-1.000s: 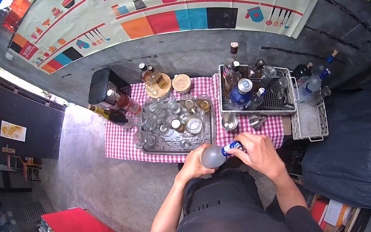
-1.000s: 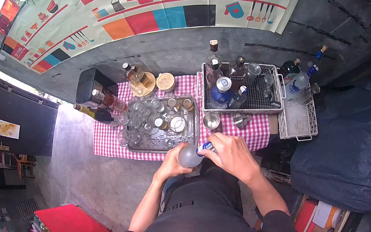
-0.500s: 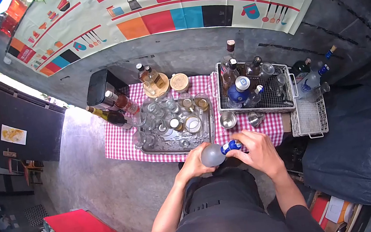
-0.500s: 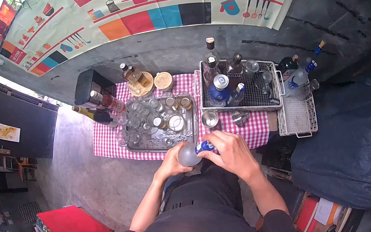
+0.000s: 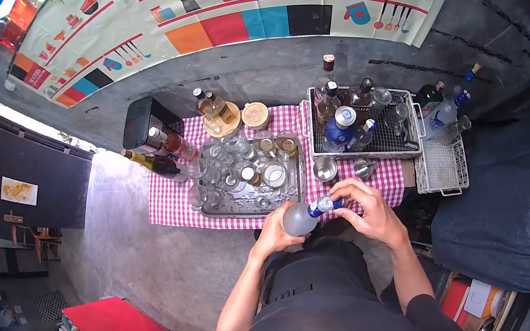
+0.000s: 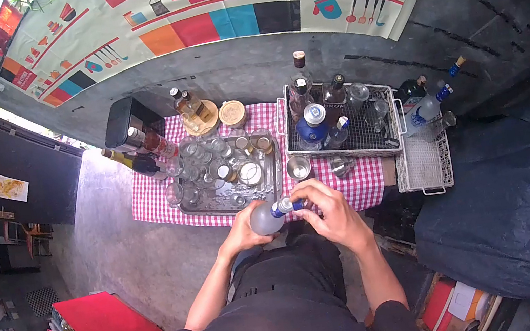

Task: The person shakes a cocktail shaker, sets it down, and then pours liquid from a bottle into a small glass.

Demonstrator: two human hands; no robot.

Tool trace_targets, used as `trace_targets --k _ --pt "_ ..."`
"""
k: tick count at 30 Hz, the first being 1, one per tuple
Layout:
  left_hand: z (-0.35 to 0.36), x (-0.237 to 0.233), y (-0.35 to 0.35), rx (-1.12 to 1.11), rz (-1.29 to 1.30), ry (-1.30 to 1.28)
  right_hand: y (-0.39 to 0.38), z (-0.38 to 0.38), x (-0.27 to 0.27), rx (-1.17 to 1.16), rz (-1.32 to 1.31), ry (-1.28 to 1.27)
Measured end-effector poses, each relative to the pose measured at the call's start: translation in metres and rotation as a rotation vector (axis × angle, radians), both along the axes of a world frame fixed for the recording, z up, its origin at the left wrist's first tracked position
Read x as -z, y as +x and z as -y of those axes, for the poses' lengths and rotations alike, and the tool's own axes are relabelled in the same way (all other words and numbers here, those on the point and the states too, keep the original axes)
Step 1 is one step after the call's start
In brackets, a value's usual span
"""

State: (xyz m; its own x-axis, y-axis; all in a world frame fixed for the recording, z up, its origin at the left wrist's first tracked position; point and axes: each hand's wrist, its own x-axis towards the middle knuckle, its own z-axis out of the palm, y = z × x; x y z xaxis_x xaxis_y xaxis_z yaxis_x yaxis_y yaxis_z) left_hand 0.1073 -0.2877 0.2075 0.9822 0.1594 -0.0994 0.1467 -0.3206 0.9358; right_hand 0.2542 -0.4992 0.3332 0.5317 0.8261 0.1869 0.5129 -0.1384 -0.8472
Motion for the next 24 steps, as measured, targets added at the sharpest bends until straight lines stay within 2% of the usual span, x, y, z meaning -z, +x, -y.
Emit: trace_targets --k 2,3,5,7,9,11,13,14,17,21,23,24 --pt "0.001 0.0 0.0 -0.009 -0.023 -0.023 0.0 0.005 0.019 0.092 -0.229 0.106" --pt "0.001 0.001 -0.001 -0.032 -0.016 -0.034 -0.001 0.007 0.03 0.093 -0.23 0.106" --pt "0.001 0.002 -0.001 -0.054 -0.007 -0.044 -0.002 0.012 0.051 0.203 -0.702 0.309" --pt "0.001 0.001 -0.002 -0.082 -0.002 -0.037 0.003 0.018 0.067 0.208 -0.759 0.343" --pt "0.001 0.0 -0.002 -0.103 -0.001 -0.039 0.009 0.024 0.096 0.262 -0.573 0.304" --pt "0.001 -0.003 -0.005 -0.121 -0.003 -0.039 0.015 0.027 0.139 0.336 -0.618 0.339" --pt "0.002 -0.006 -0.007 -0.162 0.011 -0.021 0.02 0.034 0.184 0.572 -0.408 0.075" --pt "0.001 -0.007 -0.009 -0.159 0.01 -0.022 0.024 0.04 0.225 0.618 -0.152 0.015" --pt "-0.003 -0.006 -0.016 -0.2 0.004 -0.017 0.023 0.036 0.265 0.764 -0.191 -0.194" --pt "-0.01 -0.005 -0.026 -0.277 0.012 -0.109 0.025 0.02 0.283 0.807 -0.137 -0.062" --pt "-0.014 -0.007 -0.032 -0.305 0.003 -0.097 0.032 0.011 0.275 0.76 0.027 -0.258" --pt "-0.013 -0.016 -0.033 -0.338 0.002 -0.059 0.035 0.007 0.276 0.721 0.026 -0.282"
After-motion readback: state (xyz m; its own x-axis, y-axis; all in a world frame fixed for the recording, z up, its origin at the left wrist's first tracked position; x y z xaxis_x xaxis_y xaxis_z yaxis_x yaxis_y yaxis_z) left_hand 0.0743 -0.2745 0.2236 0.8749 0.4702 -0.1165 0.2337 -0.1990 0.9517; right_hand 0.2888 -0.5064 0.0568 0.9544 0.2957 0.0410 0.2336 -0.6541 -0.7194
